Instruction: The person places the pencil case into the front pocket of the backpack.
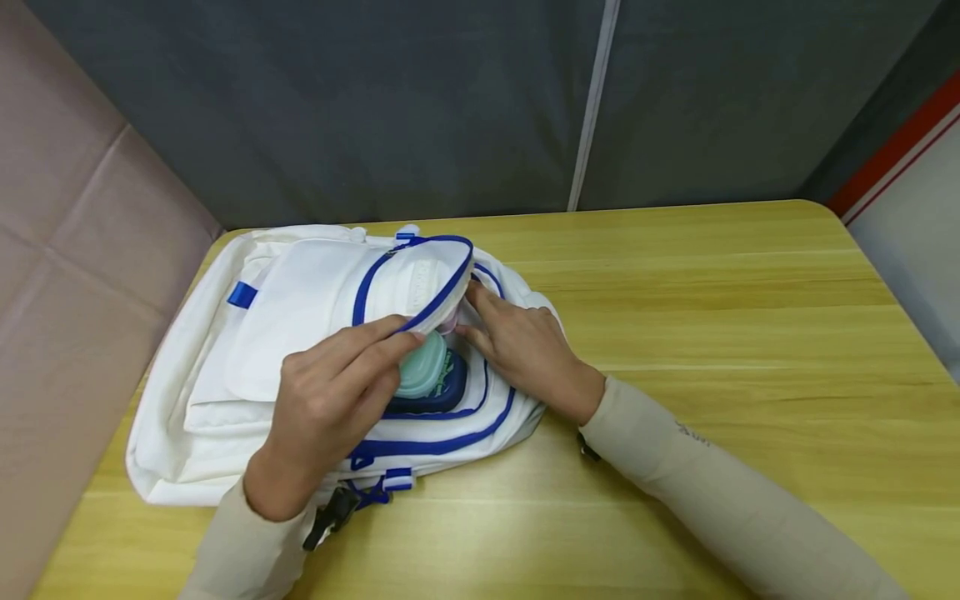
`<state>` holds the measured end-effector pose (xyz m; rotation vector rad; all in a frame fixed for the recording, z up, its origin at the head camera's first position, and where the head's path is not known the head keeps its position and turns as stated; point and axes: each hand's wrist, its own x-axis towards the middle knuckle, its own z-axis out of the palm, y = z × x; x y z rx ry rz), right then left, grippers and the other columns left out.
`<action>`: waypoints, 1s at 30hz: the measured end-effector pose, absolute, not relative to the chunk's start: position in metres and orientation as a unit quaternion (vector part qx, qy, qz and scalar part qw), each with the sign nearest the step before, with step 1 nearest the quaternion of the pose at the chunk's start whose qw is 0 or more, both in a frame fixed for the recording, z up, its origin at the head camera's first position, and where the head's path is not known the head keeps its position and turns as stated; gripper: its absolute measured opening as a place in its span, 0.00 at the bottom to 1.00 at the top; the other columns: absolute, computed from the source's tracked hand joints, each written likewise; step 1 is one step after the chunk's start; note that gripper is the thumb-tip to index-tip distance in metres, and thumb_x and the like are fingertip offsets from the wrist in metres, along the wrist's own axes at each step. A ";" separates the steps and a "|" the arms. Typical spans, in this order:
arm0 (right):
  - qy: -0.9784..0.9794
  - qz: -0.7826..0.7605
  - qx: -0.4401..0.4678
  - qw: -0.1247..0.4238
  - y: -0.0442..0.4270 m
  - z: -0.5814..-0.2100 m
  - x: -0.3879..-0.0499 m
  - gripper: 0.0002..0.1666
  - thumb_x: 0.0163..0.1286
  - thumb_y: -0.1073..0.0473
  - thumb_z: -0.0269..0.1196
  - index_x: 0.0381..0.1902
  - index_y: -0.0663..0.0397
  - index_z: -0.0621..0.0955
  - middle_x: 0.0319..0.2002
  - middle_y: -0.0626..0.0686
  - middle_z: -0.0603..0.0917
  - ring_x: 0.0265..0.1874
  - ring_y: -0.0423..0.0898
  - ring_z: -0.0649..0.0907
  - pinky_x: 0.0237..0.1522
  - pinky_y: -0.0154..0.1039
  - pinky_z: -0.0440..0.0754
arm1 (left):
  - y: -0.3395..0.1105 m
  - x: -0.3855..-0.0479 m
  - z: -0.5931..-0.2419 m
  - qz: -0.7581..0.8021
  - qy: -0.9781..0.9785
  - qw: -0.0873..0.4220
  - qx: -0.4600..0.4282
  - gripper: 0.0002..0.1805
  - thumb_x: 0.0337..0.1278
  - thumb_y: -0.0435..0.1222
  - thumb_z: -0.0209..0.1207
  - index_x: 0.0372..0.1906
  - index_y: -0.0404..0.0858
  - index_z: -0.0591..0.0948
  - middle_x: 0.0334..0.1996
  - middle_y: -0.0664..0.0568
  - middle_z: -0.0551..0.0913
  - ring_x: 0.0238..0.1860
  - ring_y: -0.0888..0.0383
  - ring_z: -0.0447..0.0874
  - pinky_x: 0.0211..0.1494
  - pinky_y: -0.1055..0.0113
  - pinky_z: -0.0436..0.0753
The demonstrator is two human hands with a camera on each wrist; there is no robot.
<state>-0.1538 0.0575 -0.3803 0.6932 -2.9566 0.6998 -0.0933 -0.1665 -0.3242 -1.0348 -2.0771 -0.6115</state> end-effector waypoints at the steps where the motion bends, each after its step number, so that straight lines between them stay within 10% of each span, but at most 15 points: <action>1: -0.949 0.225 0.221 0.012 0.058 -0.380 -0.154 0.40 0.82 0.39 0.53 0.83 0.47 0.60 0.79 0.53 0.69 0.52 0.57 0.90 0.36 0.54 0.87 | -0.166 -0.093 -0.324 -0.238 -0.806 0.362 -0.403 0.17 0.77 0.33 0.50 0.46 0.36 0.90 0.45 0.44 0.92 0.41 0.48 0.93 0.43 0.55 0.90; 19: -0.933 0.295 0.205 0.034 0.091 -0.371 -0.146 0.29 0.83 0.50 0.56 0.74 0.58 0.73 0.79 0.61 0.68 0.75 0.62 0.73 0.74 0.63 0.72 | -0.161 -0.092 -0.320 -0.215 -0.811 0.354 -0.414 0.17 0.76 0.36 0.52 0.53 0.38 0.89 0.47 0.49 0.93 0.43 0.52 0.93 0.45 0.56 0.90; 30: -0.942 0.291 0.158 0.050 0.133 -0.371 -0.141 0.27 0.83 0.53 0.55 0.72 0.61 0.74 0.79 0.62 0.68 0.76 0.63 0.71 0.75 0.65 0.69 | -0.161 -0.090 -0.330 -0.158 -0.876 0.260 -0.375 0.29 0.81 0.55 0.43 0.70 0.45 0.80 0.66 0.49 0.84 0.71 0.38 0.76 0.69 0.32 0.75</action>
